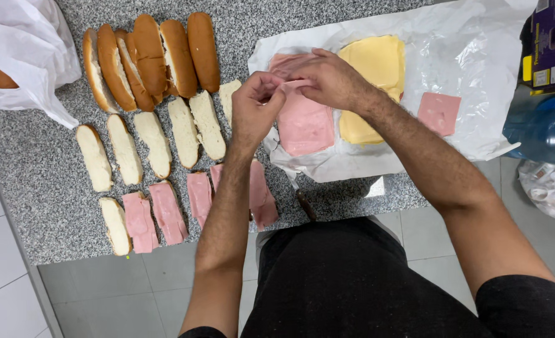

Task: The person places slices of ham and cheese onto pieces of bread by hand and then picks up a cup containing a green herb mixture and a spoon.

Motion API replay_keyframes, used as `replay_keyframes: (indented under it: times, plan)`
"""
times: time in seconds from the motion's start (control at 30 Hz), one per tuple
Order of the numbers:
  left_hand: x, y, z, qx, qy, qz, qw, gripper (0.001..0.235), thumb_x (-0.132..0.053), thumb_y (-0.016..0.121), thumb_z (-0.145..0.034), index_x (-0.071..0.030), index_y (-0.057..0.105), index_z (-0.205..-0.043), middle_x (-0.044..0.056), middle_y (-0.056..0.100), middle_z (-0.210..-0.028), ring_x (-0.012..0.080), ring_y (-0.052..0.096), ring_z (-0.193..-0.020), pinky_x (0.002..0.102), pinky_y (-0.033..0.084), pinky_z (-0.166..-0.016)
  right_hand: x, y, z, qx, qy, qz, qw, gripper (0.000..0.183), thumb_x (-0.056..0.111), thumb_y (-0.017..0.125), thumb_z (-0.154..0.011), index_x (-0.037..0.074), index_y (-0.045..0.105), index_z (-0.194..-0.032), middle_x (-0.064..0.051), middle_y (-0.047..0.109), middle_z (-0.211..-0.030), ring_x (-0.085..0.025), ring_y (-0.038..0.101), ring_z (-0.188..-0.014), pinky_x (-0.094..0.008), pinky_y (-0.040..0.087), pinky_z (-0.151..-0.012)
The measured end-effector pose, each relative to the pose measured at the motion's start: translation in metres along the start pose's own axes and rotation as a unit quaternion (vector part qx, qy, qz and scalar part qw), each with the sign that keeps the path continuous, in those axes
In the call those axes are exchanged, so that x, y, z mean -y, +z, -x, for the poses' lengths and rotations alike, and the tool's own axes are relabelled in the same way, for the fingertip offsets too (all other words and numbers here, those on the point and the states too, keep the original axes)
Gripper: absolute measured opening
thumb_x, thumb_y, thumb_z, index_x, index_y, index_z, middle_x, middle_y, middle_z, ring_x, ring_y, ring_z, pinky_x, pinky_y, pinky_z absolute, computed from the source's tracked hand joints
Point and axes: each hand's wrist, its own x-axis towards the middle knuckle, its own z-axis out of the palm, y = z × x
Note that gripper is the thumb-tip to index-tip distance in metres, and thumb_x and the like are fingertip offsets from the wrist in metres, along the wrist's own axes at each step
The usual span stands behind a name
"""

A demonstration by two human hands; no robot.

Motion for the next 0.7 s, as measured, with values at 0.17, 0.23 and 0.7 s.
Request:
replay_keyframes:
  times: [0.17, 0.23, 0.7]
  plan:
    - [0.011, -0.031, 0.025, 0.029, -0.025, -0.018, 0.999, 0.011, -0.008, 0.075, -0.098, -0.013, 0.076, -0.109, 0.002, 0.082, -0.092, 0.0023, 0.066, -0.080, 0.023, 0.058, -0.075, 0.050, -0.007, 0.040, -0.032, 0.164, -0.106, 0.980, 0.024, 0.011, 0.082, -0.095, 0.014, 0.082, -0.119, -0.006, 0.083, -0.104, -0.024, 0.079, -0.100, -0.038, 0.060, -0.089]
    - [0.013, -0.037, 0.039, 0.055, -0.034, -0.014, 0.998, 0.019, -0.007, 0.074, -0.098, -0.012, 0.078, -0.115, 0.008, 0.085, -0.097, 0.0057, 0.072, -0.088, 0.028, 0.065, -0.081, 0.062, -0.003, 0.066, -0.048, 0.203, -0.124, 0.970, 0.022, 0.012, 0.081, -0.095, 0.016, 0.083, -0.116, -0.007, 0.083, -0.098, -0.026, 0.080, -0.098, -0.042, 0.061, -0.088]
    - [0.080, -0.021, 0.019, 0.132, 0.017, -0.186, 0.973, 0.011, -0.012, 0.078, -0.099, -0.010, 0.079, -0.110, 0.014, 0.081, -0.103, 0.0327, 0.080, -0.102, 0.041, 0.068, -0.085, 0.032, 0.067, 0.087, -0.203, 0.324, -0.133, 0.915, 0.019, 0.013, 0.082, -0.098, 0.015, 0.085, -0.117, -0.011, 0.082, -0.101, -0.026, 0.079, -0.094, -0.032, 0.065, -0.075]
